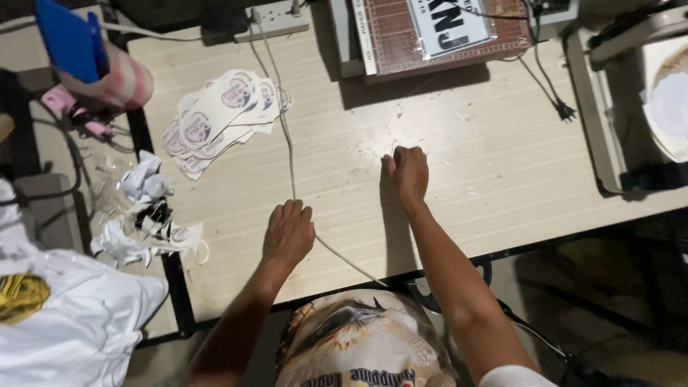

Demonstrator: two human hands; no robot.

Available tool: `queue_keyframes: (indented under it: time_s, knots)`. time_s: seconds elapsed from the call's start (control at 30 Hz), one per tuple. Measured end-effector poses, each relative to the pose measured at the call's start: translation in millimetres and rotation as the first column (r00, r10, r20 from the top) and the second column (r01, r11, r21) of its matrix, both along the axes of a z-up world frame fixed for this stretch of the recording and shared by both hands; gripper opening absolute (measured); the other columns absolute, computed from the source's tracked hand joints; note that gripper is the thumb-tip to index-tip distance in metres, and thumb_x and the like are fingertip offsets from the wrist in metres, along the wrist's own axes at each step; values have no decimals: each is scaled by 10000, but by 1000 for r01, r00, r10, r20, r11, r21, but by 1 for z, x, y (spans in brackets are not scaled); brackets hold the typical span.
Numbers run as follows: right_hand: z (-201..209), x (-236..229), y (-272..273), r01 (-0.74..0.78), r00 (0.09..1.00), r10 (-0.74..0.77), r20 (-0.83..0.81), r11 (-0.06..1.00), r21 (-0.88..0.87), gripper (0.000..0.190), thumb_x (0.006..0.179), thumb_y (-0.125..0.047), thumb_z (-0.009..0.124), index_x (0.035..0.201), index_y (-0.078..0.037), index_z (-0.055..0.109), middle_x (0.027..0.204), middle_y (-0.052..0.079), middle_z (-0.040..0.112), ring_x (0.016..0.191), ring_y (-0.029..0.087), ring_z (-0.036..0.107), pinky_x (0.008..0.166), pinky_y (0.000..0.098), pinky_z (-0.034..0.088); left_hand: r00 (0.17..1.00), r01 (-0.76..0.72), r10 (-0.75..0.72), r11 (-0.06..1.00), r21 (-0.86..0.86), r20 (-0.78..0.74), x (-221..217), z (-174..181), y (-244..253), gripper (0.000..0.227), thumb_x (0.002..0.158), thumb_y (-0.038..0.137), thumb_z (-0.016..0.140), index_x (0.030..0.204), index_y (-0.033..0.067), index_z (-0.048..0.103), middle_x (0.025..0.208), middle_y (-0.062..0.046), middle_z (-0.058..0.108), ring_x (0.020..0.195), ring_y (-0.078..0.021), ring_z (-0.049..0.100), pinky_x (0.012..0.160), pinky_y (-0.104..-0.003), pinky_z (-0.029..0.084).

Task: The person clears a worktable by moving a paper cutter, a pink glue gun, and several printed stickers to the side. They then wipe the table surface with their hands to gather small debris and paper scraps into a pile, which they collect and remove.

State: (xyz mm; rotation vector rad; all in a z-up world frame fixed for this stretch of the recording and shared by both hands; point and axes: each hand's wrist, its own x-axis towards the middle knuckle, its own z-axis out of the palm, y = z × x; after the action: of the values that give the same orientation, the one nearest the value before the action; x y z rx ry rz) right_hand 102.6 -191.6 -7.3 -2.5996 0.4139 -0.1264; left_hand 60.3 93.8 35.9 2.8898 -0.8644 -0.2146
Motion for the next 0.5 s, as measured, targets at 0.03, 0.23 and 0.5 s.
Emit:
queue_keyframes:
  time_s: [0.03, 0.23, 0.5]
  knots:
    - [-4, 5, 2, 31, 999, -31, -17, 999, 15, 274, 940, -215, 727, 1086, 9, 669, 1046, 197, 635, 1009, 354, 580, 901, 485, 482, 1000, -5, 5, 1000, 18, -17, -1, 0, -1, 205, 896, 185, 664, 1022, 27, 694, 1023, -113, 611, 1004, -260, 555, 893, -405, 447]
    - [-56, 18, -10, 172, 939, -289, 187, 865, 472, 205, 980, -159, 626, 846, -4, 637, 871, 182, 638, 818, 340, 604, 724, 440, 533, 999, -38, 38, 999, -21, -9, -2, -1, -3, 204, 885, 189, 680, 1010, 28, 687, 1045, -119, 611, 1021, -269, 555, 887, -412, 446]
    - [-75, 38, -17, 134, 988, -139, -73, 988, -80, 206, 885, -155, 716, 782, 14, 657, 805, 224, 688, 716, 375, 684, 647, 475, 564, 993, -113, 114, 984, -138, 1, -11, -19, -8, 314, 866, 172, 696, 1102, -30, 653, 1284, -238, 584, 1293, -371, 504, 1071, -455, 422]
